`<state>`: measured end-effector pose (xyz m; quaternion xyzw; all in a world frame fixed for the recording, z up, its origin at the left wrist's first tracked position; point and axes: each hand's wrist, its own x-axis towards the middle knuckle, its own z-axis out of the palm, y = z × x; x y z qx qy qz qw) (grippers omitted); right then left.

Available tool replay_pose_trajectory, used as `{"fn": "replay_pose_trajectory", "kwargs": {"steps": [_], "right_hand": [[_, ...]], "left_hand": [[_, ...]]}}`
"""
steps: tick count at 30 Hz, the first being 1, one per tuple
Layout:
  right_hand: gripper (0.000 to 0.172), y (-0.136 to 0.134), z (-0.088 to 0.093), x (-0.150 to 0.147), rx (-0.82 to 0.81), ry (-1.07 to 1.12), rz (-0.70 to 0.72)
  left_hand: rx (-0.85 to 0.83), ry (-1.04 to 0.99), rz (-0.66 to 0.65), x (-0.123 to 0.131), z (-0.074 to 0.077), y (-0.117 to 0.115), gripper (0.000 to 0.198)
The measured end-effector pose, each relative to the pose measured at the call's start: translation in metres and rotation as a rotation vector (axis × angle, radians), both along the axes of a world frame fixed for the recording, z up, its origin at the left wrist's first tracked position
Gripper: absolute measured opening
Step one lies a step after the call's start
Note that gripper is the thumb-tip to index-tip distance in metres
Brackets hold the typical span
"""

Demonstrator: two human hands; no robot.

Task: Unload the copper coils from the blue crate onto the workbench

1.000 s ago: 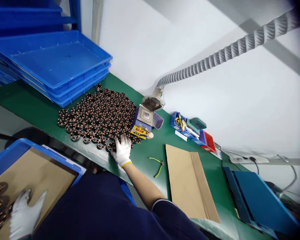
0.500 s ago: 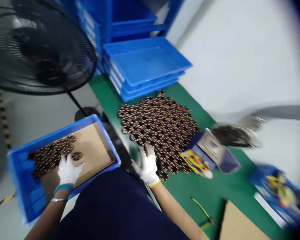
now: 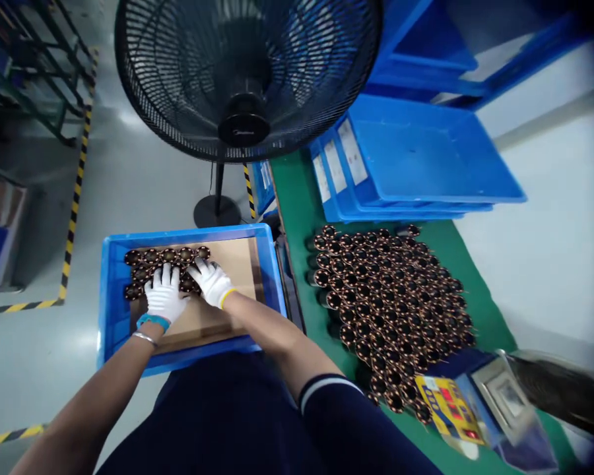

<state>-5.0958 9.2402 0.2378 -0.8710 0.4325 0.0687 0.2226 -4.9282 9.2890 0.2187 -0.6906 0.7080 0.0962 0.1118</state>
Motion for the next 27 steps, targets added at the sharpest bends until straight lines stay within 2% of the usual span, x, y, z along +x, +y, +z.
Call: {"fn": "replay_pose_trajectory", "kwargs": {"steps": [4, 6, 8, 11, 14, 17, 20, 23, 27], "right_hand": [[0.051, -0.008, -0.011, 0.017, -0.113, 0.039, 0.031], [0.055, -0.012, -0.012, 0.023, -0.101, 0.101, 0.016], [0.065, -0.017, -0.012, 0.027, -0.057, 0.179, 0.003], [0.075, -0.023, -0.012, 0.029, -0.039, 0.209, 0.074], [0.071, -0.026, -0.011, 0.026, -0.024, 0.188, 0.148], [0.064, -0.03, -0.008, 0.021, 0.001, 0.18, 0.176], [0.06, -0.033, -0.005, 0.018, 0.032, 0.168, 0.214], [0.064, -0.033, -0.003, 0.025, 0.068, 0.193, 0.233], [0.061, -0.033, -0.008, 0.05, 0.123, 0.335, 0.074]], "left_hand": [[-0.001, 0.017, 0.022, 0.003, 0.004, -0.007, 0.084], [0.055, 0.017, 0.014, 0.003, 0.006, -0.012, 0.083], [0.118, 0.029, 0.013, 0.002, 0.006, -0.016, 0.084], [0.111, 0.133, 0.068, 0.0, 0.003, -0.018, 0.089], [0.052, 0.272, 0.15, -0.001, -0.002, -0.016, 0.097], [0.046, 0.351, 0.18, 0.005, -0.007, -0.016, 0.102], [0.045, 0.416, 0.149, 0.016, -0.011, -0.019, 0.108], [0.067, 0.455, 0.05, 0.028, -0.012, -0.025, 0.11], [0.21, 0.409, -0.006, 0.034, -0.009, -0.035, 0.106]]}}
